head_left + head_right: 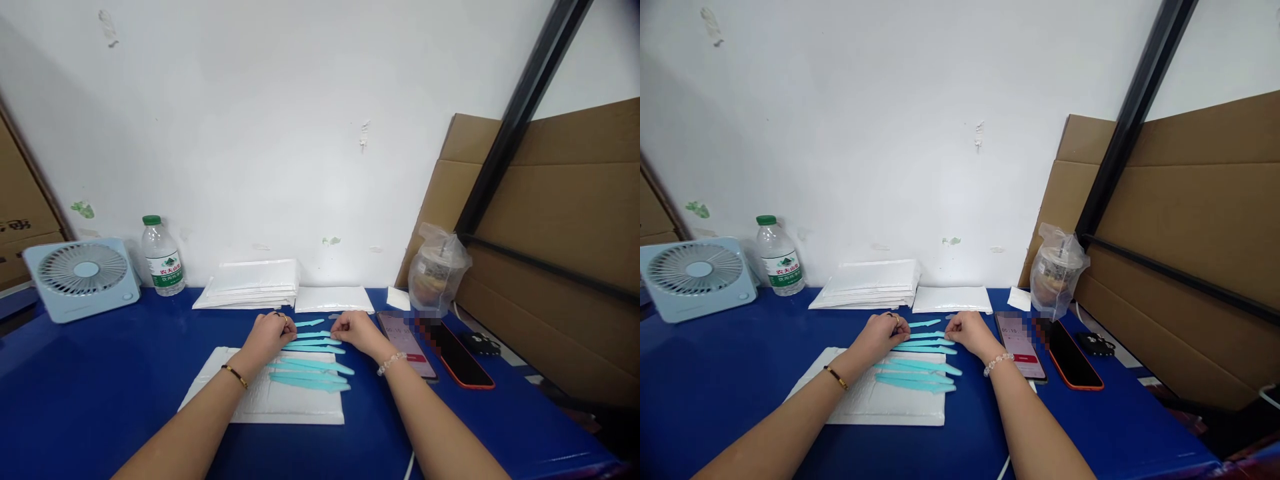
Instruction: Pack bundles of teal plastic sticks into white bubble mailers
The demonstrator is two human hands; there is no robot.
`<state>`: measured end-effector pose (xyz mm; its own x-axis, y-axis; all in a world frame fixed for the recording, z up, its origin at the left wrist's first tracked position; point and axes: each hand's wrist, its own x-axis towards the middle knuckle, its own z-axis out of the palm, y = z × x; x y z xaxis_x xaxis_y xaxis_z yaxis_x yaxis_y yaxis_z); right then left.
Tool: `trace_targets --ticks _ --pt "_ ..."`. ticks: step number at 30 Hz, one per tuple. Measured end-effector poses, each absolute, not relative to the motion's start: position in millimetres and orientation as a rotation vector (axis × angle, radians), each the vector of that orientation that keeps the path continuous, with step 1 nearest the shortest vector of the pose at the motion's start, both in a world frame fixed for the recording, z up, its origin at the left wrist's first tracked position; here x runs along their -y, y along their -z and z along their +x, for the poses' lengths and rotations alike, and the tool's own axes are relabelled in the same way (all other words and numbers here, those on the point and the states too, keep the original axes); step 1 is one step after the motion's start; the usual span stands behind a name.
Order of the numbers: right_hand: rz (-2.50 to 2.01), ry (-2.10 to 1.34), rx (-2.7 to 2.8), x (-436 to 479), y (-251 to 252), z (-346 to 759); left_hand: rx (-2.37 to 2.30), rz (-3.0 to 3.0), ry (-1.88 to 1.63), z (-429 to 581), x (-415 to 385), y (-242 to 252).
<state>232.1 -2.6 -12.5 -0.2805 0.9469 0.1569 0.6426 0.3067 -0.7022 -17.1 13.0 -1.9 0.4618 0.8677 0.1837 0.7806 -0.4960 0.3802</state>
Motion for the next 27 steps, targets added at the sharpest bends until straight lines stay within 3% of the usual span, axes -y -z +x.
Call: trace_targets --ticks 9,27 --pt "-1.48 -0.246 2.0 -9 17 238 -1.428 2.561 -0.604 -19 -9 5" --pt "-1.335 -0.474 2.169 4 7 223 -1.167 2.477 -0.362 -23 -4 -5"
